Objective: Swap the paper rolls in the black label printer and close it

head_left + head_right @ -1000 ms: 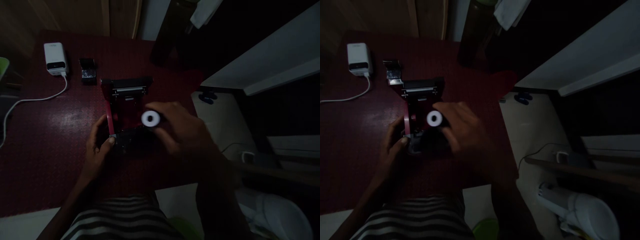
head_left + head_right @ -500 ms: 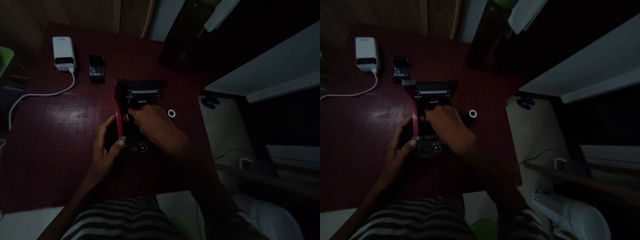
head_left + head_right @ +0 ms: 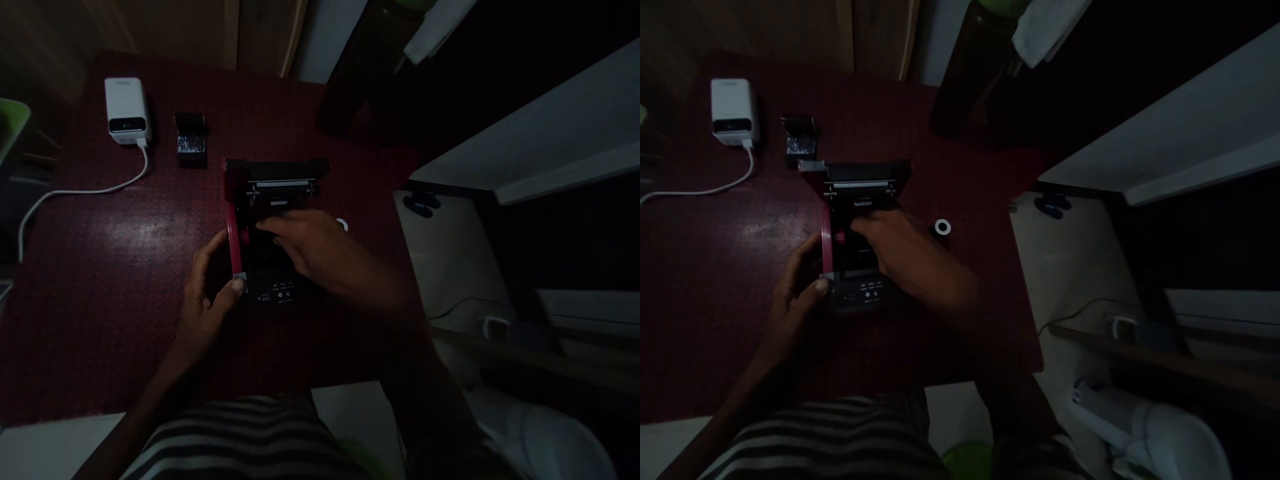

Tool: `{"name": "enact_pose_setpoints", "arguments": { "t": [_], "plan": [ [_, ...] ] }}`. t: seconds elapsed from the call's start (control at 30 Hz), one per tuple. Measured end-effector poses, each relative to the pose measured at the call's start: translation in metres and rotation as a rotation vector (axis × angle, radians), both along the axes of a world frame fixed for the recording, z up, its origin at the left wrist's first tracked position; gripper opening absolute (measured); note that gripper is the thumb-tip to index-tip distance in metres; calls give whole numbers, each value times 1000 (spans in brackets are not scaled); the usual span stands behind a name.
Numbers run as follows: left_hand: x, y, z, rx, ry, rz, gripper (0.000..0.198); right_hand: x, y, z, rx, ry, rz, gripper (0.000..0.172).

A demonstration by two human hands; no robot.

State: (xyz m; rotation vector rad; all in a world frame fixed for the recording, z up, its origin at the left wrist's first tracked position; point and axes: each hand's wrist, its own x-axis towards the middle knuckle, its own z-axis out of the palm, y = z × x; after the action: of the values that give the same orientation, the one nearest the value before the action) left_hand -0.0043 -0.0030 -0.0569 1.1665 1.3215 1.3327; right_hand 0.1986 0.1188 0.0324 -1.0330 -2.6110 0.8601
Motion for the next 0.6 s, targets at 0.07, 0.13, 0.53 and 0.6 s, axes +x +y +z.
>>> {"name": "enact_pose_setpoints", "arguments": {
  "t": [0.07,0.13,0.53,0.6],
  "plan": [
    [1,0,1,-1,-5,5,61,11,-3,4,-31,51,77,32],
    [1,1,2,6,-14,5,61,16,-7,6,-41,57,106,27],
    [-2,9,28,-113,-50,74,54,16,-11,-6,-31,159,22,19],
    [-8,21,30,-60,8,125,50,19,-15,-8,-11,205,0,20]
  ]
}}
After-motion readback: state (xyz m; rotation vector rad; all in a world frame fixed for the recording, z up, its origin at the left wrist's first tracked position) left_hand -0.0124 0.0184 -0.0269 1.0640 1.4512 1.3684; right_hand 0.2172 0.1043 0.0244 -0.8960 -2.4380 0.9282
